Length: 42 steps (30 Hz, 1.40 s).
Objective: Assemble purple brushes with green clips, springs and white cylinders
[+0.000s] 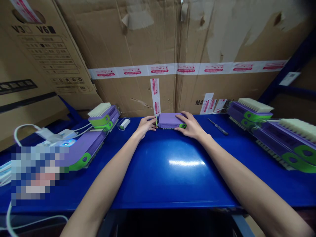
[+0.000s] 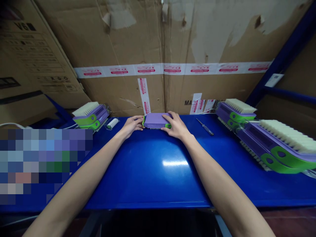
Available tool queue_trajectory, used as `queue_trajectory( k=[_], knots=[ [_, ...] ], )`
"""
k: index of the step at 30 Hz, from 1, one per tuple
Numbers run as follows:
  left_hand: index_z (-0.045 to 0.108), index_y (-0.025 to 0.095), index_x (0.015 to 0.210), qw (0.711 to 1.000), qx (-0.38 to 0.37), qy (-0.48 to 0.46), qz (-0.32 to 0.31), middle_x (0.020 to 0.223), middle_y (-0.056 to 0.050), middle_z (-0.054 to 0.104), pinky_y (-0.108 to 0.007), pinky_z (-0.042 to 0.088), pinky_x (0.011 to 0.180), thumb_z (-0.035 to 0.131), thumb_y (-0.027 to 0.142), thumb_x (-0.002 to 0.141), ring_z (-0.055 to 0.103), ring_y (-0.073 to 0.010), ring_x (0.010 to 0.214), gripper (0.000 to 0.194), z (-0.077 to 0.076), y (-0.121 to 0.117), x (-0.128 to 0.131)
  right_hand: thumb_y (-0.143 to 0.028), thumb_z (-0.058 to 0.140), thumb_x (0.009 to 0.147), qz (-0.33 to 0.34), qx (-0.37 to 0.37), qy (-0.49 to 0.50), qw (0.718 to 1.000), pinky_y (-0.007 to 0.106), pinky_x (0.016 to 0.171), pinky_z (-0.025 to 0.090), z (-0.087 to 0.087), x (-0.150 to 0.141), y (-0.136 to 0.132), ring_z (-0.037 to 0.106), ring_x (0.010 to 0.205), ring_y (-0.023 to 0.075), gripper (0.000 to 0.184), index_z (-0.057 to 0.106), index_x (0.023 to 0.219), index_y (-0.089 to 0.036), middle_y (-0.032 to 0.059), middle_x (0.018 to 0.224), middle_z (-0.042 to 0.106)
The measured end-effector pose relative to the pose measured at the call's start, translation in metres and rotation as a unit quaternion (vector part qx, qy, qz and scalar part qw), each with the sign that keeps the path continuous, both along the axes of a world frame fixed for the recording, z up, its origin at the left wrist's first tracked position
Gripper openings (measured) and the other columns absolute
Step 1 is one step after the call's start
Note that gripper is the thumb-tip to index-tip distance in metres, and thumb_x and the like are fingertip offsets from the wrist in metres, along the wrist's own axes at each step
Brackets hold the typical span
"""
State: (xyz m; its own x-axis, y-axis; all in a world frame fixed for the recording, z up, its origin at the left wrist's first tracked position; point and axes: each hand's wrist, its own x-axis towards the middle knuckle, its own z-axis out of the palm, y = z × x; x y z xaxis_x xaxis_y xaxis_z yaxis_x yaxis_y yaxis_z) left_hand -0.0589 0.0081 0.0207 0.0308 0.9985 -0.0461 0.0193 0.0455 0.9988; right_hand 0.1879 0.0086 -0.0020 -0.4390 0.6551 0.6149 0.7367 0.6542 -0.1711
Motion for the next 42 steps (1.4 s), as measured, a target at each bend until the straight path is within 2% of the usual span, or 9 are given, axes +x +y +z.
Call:
queue_trajectory(
  k=[6,10,17,22,25,33,38,42],
  knots=[
    [0.056,0.009,0.107,0.999,0.032,-0.024,0.034,0.065,-0.005,0.067,-0.024,0.052,0.052,0.07,0.019,0.075,0.062,-0.0129,0.049,0.036,-0.002,0.002,0.0,-0.042,0.069,0.075,0.01,0.027,0.004,1.0,0.057,0.1,0.041,0.002,-0.002,-0.002,0.042,0.123,0.035,0.066,0.047,0.134,-0.02,0.018,0.134,0.042],
    [0.057,0.01,0.105,0.998,0.041,-0.006,0.045,0.065,-0.004,0.067,-0.023,0.053,0.051,0.069,0.019,0.075,0.062,-0.0129,0.049,0.034,-0.003,0.003,-0.001,-0.043,0.069,0.075,0.011,0.03,0.01,0.999,0.057,0.1,0.042,0.001,-0.002,-0.002,0.044,0.121,0.0348,0.066,0.047,0.133,-0.021,0.0175,0.132,0.043],
    [0.058,0.012,0.106,1.0,0.024,0.003,0.002,0.067,-0.006,0.068,-0.027,0.054,0.056,0.069,0.022,0.074,0.065,-0.0151,0.053,0.035,-0.003,0.007,-0.011,-0.042,0.069,0.075,0.024,0.028,0.002,0.999,0.056,0.1,0.042,-0.003,-0.006,-0.001,0.044,0.122,0.0348,0.062,0.05,0.129,-0.018,0.0187,0.132,0.042],
    [0.063,0.01,0.092,1.0,0.007,0.003,-0.012,0.07,-0.007,0.068,-0.025,0.053,0.055,0.071,0.024,0.072,0.065,-0.0145,0.055,0.025,-0.002,0.007,-0.014,-0.042,0.069,0.075,0.02,0.016,0.007,1.0,0.057,0.1,0.042,-0.004,-0.008,-0.002,0.042,0.123,0.0353,0.065,0.047,0.132,-0.02,0.0182,0.133,0.04],
    [0.064,0.011,0.09,1.0,0.01,0.004,-0.027,0.072,-0.006,0.069,-0.023,0.053,0.055,0.071,0.025,0.071,0.065,-0.0131,0.055,0.024,-0.002,0.007,-0.016,-0.042,0.068,0.076,0.02,0.003,0.006,1.0,0.059,0.1,0.041,-0.003,-0.008,-0.002,0.041,0.124,0.0359,0.065,0.046,0.134,-0.022,0.018,0.134,0.039],
    [0.066,0.012,0.09,0.999,0.027,0.017,-0.023,0.073,-0.007,0.07,-0.023,0.052,0.056,0.075,0.027,0.065,0.065,-0.0139,0.058,0.03,0.002,0.007,-0.021,-0.044,0.067,0.076,0.018,-0.017,0.016,1.0,0.059,0.1,0.041,-0.002,-0.01,-0.004,0.042,0.124,0.0353,0.068,0.043,0.136,-0.025,0.0167,0.134,0.039],
    [0.067,0.013,0.085,0.999,0.006,0.031,-0.027,0.074,-0.008,0.07,-0.025,0.053,0.057,0.074,0.03,0.066,0.065,-0.0141,0.056,0.027,0.002,0.007,-0.026,-0.042,0.068,0.075,0.013,-0.01,0.006,1.0,0.059,0.1,0.041,0.0,-0.012,-0.005,0.041,0.124,0.0363,0.067,0.045,0.135,-0.023,0.0177,0.134,0.039],
    [0.068,0.013,0.09,0.997,0.005,0.034,-0.068,0.073,-0.008,0.07,-0.025,0.053,0.06,0.074,0.031,0.068,0.065,-0.0139,0.058,0.029,0.001,0.006,-0.025,-0.04,0.07,0.075,0.013,-0.003,-0.002,1.0,0.057,0.101,0.041,0.0,-0.012,-0.006,0.043,0.123,0.0353,0.066,0.047,0.133,-0.019,0.0186,0.133,0.04]
  ],
)
